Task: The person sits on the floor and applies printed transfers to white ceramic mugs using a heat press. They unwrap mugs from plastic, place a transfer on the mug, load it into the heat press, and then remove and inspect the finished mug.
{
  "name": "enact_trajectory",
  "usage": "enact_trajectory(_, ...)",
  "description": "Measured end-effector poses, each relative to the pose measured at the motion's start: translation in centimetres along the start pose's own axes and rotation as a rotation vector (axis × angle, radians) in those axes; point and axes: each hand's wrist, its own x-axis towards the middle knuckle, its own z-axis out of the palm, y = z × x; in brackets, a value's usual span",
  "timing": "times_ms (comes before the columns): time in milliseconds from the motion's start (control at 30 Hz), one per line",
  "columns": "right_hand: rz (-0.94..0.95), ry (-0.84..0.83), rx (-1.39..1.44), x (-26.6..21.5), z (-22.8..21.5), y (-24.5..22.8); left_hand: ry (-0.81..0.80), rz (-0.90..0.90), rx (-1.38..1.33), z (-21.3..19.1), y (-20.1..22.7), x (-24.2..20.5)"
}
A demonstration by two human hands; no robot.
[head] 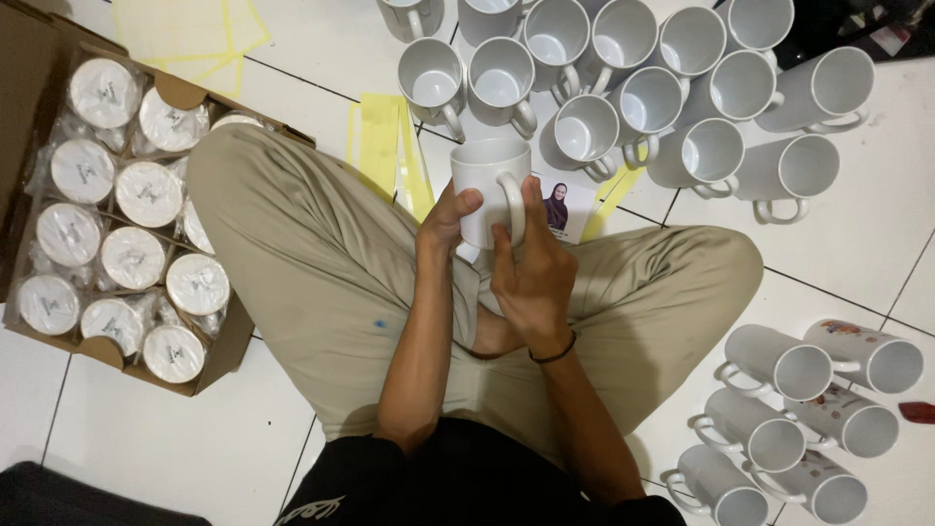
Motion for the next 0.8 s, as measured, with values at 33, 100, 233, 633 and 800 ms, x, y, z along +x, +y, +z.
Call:
enact_trajectory(33,0.002,0.0,0.021,0.1,-0.2,-0.1,0.011,0.002,0.012,-0.2,-0.2,0.1)
enact_trajectory(100,0.005,-0.001,0.042,0.1,-0.2,0.1,0.023,0.003,0.022,0.0,0.2,0.0)
enact_trajectory(233,0.011,0.011,0.052,-0.1,0.2,0.2,-0.007,-0.001,0.037,0.3,0.7,0.1)
enact_trajectory(633,-0.05,0.046,0.007,-0.2,0.6,-0.2,0.004,-0.006,0.094,-0.2,0.3,0.2)
enact_trajectory(800,-0.084,0.058,-0.058,-0.7,0.9,-0.4,0.009,-0.013,0.11,0.1,0.0,0.2)
